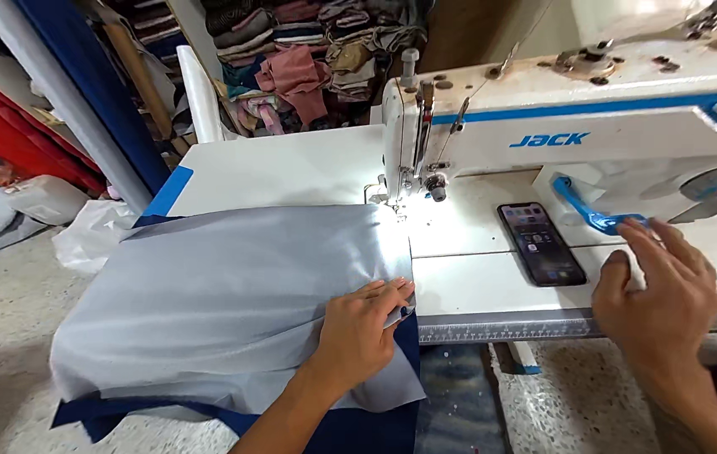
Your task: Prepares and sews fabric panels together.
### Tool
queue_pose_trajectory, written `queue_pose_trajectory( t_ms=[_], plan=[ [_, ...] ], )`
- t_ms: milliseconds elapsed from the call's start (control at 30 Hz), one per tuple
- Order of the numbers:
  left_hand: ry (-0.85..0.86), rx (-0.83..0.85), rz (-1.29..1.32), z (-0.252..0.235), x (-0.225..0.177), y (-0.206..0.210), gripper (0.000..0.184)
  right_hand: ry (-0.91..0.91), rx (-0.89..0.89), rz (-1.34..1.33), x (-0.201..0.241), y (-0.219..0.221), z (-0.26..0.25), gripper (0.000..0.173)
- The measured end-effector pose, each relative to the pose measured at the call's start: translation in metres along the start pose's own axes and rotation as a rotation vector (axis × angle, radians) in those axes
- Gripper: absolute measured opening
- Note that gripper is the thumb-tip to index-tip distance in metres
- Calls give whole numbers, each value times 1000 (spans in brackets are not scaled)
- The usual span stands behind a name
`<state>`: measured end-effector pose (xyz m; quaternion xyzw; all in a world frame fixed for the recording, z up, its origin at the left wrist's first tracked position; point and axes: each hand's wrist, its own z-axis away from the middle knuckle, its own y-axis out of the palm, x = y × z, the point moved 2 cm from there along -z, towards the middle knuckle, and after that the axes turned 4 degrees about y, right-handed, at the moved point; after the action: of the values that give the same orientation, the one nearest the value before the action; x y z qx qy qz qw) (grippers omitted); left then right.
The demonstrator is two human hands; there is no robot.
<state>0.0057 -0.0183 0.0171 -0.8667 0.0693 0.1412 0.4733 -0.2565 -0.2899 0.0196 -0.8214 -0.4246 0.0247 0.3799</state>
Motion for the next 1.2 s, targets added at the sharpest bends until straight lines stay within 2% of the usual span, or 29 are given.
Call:
queue_pose_trajectory(
  t_ms=[67, 133, 200, 267, 333, 400, 667, 800, 1000, 1200],
  plan=[
    [-1, 8, -6, -3, 1, 0, 24, -120, -110, -25, 27, -17, 18, 61],
    [-15, 14, -10, -4, 2, 1, 25, -237, -147, -121, 68, -12, 54, 61],
    [-29, 31, -19, -2, 2, 1, 26, -392, -49, -175, 110, 9, 90, 50],
    [-27, 41, -27, -3, 3, 1, 27, -533, 100, -183, 141, 32, 108, 54],
    [-31, 59, -29, -4, 4, 1, 27, -592, 176, -189, 160, 49, 112, 57],
    [-32, 73, -40, -5, 5, 0, 26, -582, 126, -267, 168, 56, 110, 46],
    [18, 70, -83, -10, 7, 1, 28, -467, 43, -443, 178, 56, 116, 38],
    [-26, 133, -92, -22, 11, -1, 31, -432, 3, -459, 192, 55, 114, 32],
    [-49, 200, -79, -37, 19, -3, 31, -415, 121, -404, 205, 49, 99, 31],
    [40, 85, -39, -47, 29, 2, 24, -399, 132, -436, 208, 54, 90, 33]
  ],
)
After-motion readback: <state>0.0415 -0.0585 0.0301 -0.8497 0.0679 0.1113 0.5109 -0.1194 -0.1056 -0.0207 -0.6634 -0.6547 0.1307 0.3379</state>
